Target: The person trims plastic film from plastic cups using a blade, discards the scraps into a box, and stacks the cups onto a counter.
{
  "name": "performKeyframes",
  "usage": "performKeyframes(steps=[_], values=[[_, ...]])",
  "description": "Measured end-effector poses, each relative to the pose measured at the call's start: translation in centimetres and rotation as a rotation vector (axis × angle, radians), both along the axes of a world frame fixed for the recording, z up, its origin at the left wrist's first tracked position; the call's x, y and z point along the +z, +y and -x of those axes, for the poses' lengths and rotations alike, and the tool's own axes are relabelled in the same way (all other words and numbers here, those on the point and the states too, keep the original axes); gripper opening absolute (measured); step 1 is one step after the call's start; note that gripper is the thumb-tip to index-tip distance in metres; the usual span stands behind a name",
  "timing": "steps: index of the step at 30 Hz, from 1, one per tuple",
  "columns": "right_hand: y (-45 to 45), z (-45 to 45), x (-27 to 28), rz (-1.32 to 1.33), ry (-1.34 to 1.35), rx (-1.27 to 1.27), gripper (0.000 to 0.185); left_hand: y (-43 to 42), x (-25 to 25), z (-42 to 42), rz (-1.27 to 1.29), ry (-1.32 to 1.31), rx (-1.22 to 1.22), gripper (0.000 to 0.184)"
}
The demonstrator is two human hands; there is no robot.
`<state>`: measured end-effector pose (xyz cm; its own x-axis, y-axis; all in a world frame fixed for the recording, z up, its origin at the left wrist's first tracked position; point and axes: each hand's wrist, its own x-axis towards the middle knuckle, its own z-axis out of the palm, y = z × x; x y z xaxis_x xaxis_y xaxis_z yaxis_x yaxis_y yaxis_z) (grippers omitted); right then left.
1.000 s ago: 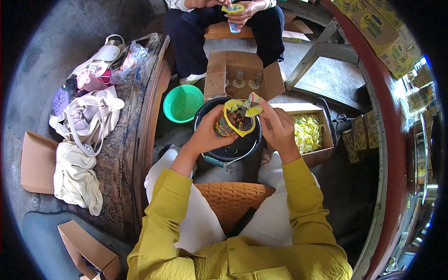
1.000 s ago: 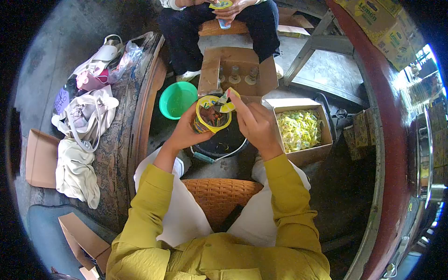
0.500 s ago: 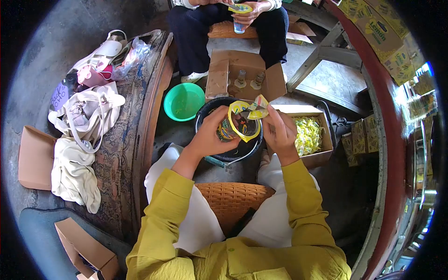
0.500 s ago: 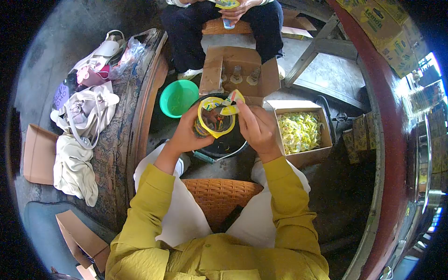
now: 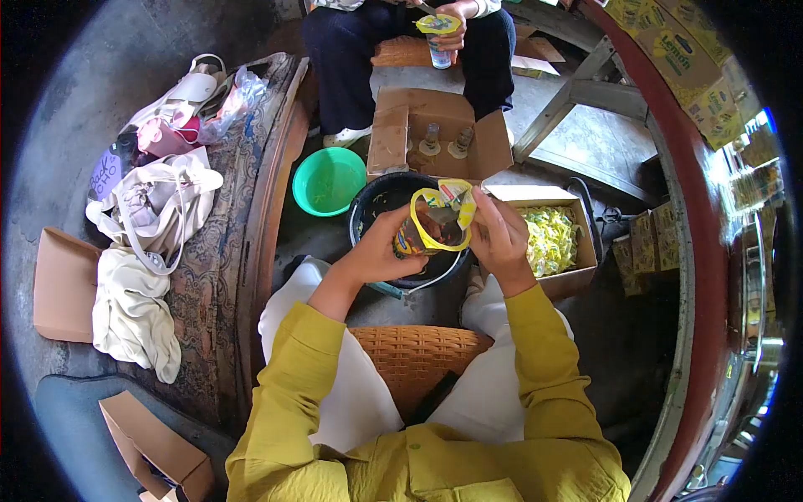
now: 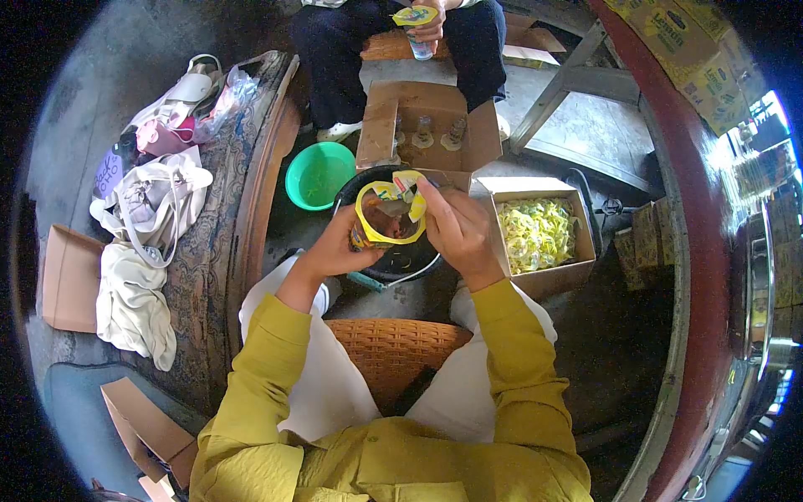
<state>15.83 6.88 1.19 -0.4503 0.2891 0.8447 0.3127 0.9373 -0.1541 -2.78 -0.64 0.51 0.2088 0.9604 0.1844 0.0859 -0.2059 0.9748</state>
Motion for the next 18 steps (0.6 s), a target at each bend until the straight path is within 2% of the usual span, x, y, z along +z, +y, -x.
performKeyframes(steps=[3,9,12,15,18], values=[[0.1,0.5,-0.2,-0.019,0.074,0.016,0.046,-0.4,-0.5,-0.1,0.108,-0.171,-0.003,0.053],[-0.7,0.5,0.6,0.083,0.015,0.048,0.045,-0.5,0.1,0.6,0.338,-0.325,-0.243,0.051],[-0.7,0.4,0.9,0.043,-0.042,0.061,0.045,-0.5,-0.2,0.9,0.433,-0.412,-0.327,0.048],[-0.8,0.4,0.8,0.064,-0.005,0.084,0.044,-0.1,-1.6,0.8,0.43,-0.486,-0.501,0.051],[-1.0,0.4,1.4,0.056,-0.053,0.098,0.041,-0.3,-1.4,-0.1,0.501,-0.613,-0.52,0.054]])
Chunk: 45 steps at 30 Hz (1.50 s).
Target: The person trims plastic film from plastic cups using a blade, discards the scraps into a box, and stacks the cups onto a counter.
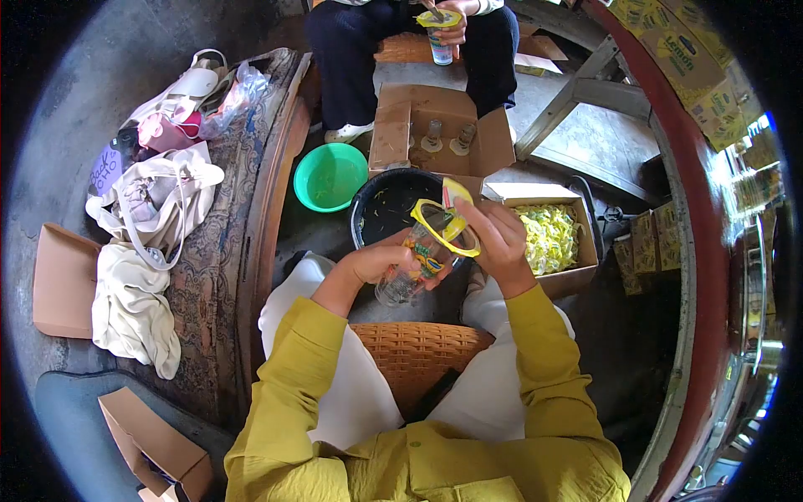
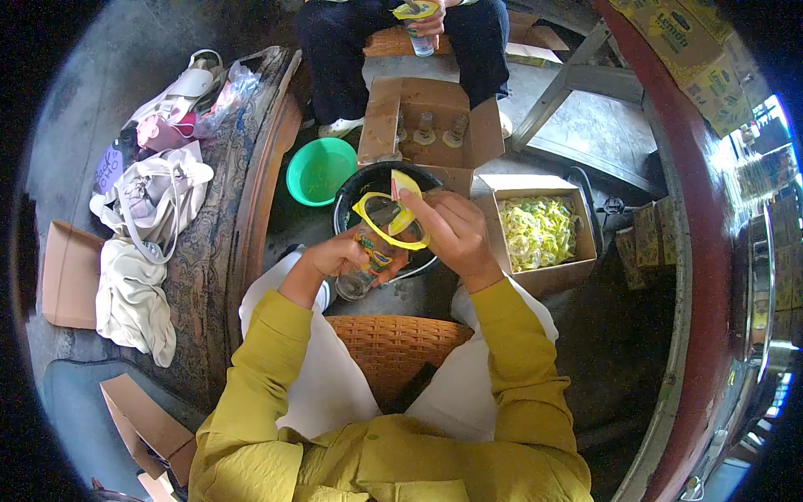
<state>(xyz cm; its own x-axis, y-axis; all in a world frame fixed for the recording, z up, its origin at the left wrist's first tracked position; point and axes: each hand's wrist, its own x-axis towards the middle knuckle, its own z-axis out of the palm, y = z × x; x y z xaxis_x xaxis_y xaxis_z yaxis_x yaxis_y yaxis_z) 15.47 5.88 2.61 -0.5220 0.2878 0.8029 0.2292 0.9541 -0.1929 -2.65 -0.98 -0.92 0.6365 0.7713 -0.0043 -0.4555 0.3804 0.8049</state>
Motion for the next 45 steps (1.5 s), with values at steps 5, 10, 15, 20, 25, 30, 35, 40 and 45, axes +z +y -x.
performKeyframes(steps=[5,10,15,20,25,30,35,40,45], values=[[0.0,0.1,-0.2,0.002,0.013,0.05,0.04,-0.1,-0.4,-0.2,0.086,-0.154,-0.113,0.055],[-0.3,0.3,-0.1,0.014,0.049,0.069,0.038,-0.2,-0.6,-0.7,0.189,-0.323,-0.246,0.06],[-0.3,0.5,-0.6,0.043,0.102,0.069,0.036,-0.6,-1.1,-2.3,0.379,-0.661,-0.415,0.061],[-0.3,0.6,-0.6,0.052,0.169,0.047,0.033,-0.6,-1.0,-4.0,0.393,-1.009,-0.57,0.061],[1.5,-1.2,-0.5,0.029,0.232,-0.194,0.028,0.2,-0.6,-3.9,0.397,-1.02,-0.552,0.062],[6.5,-6.2,-0.6,0.043,0.304,-0.58,0.016,-0.1,-0.4,-3.5,0.393,-0.874,-0.477,0.065],[11.4,-16.7,-5.4,0.604,-0.092,-1.028,0.03,0.2,-0.2,-2.4,0.374,-0.741,-0.36,0.063],[12.4,-20.5,-10.4,0.685,-0.322,-1.223,0.061,0.6,0.0,-1.4,0.335,-0.751,-0.302,0.061],[13.0,-21.1,-11.2,0.58,-0.25,-1.156,0.056,0.8,0.3,-1.2,0.257,-0.588,-0.202,0.067]])
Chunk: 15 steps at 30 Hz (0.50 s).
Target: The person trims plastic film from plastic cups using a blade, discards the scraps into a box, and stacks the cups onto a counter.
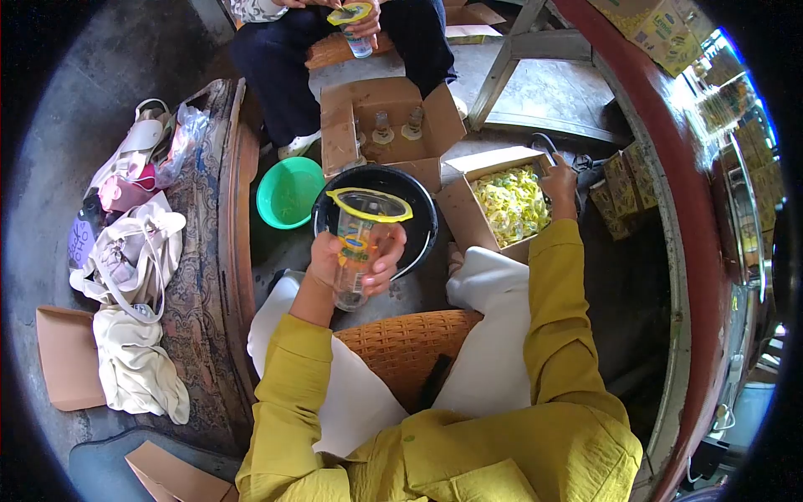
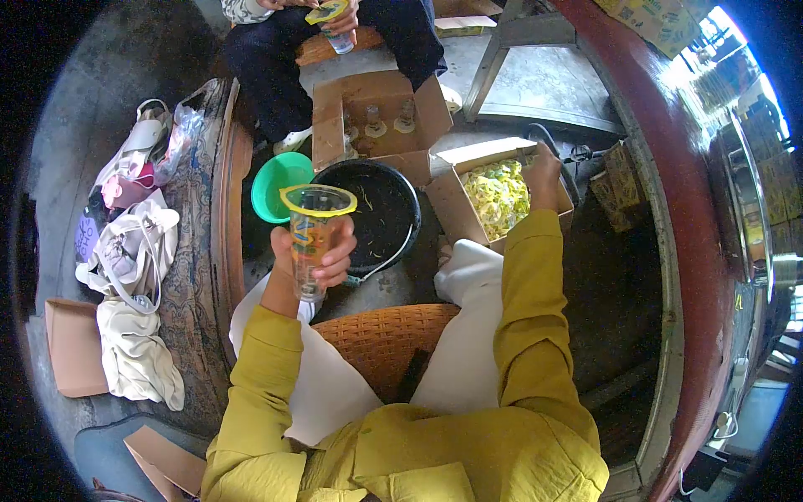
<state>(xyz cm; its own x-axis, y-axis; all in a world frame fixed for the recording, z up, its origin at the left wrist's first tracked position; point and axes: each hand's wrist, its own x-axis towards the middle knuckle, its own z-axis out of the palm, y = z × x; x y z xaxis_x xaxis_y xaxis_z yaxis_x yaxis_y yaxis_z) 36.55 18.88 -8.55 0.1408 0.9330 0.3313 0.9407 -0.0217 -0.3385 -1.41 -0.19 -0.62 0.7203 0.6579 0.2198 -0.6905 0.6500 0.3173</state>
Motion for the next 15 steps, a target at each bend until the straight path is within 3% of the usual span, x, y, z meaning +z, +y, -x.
performKeyframes(steps=[3,6,7,10,12,15], values=[[0.3,0.1,0.6,0.017,0.204,-0.001,0.05,0.2,0.0,-0.5,-0.017,0.106,0.112,0.072],[0.2,1.9,2.0,-0.039,0.536,0.041,0.04,0.6,0.2,-0.9,-0.029,0.399,0.358,0.073],[-0.9,3.7,3.7,-0.029,0.679,0.104,0.039,1.2,-2.4,-0.1,-0.119,0.406,0.36,0.057],[-2.4,7.4,5.6,-0.115,0.935,0.348,0.037,1.8,-1.9,-0.5,-0.259,0.719,0.661,0.05],[-4.1,10.5,7.1,-0.107,1.093,0.454,0.036,1.8,-1.4,-0.3,-0.223,0.751,0.743,0.047],[-6.9,15.4,9.0,-0.141,1.107,0.492,0.03,1.8,-0.9,-0.4,-0.331,0.82,0.966,0.049]])
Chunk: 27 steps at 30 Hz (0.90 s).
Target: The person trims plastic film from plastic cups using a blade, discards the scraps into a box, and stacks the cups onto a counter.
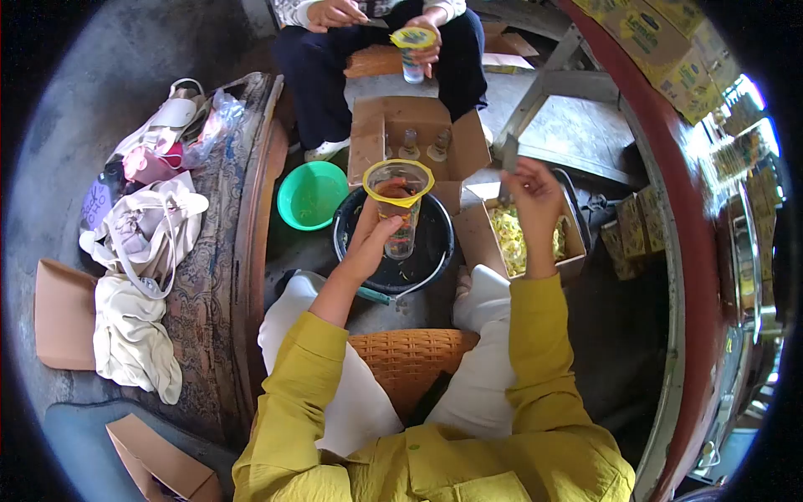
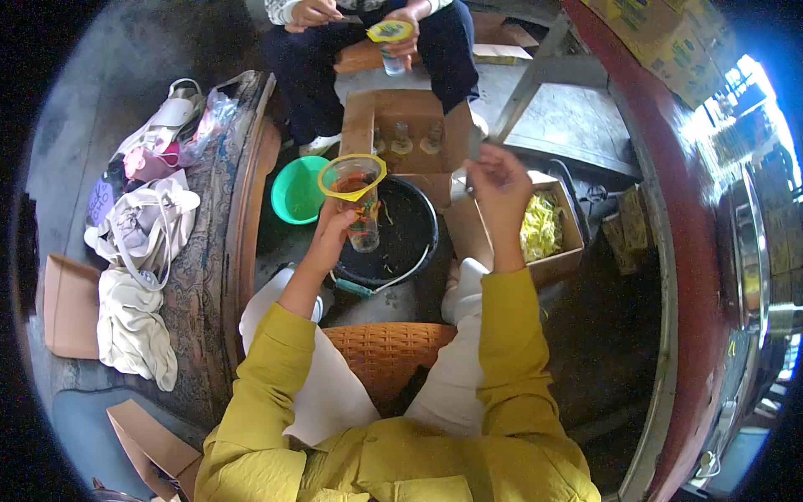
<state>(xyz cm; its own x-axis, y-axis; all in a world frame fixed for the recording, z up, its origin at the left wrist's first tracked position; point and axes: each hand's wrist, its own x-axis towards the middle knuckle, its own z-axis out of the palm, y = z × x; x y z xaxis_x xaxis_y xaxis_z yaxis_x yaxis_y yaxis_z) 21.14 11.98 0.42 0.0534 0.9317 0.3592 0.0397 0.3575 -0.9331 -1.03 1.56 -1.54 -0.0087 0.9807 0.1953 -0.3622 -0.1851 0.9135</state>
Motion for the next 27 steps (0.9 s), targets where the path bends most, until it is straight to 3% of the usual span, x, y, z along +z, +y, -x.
performKeyframes(steps=[7,14,27], values=[[-5.0,6.0,3.2,-0.094,0.132,0.196,0.023,0.5,1.1,0.0,-0.3,0.315,0.401,0.057],[-6.7,7.3,3.8,-0.142,0.084,0.185,0.021,0.2,1.2,-0.3,-0.322,0.289,0.607,0.073],[-7.6,8.8,3.6,-0.344,0.001,0.142,0.019,-0.1,1.0,0.4,-0.407,0.316,0.572,0.075]])
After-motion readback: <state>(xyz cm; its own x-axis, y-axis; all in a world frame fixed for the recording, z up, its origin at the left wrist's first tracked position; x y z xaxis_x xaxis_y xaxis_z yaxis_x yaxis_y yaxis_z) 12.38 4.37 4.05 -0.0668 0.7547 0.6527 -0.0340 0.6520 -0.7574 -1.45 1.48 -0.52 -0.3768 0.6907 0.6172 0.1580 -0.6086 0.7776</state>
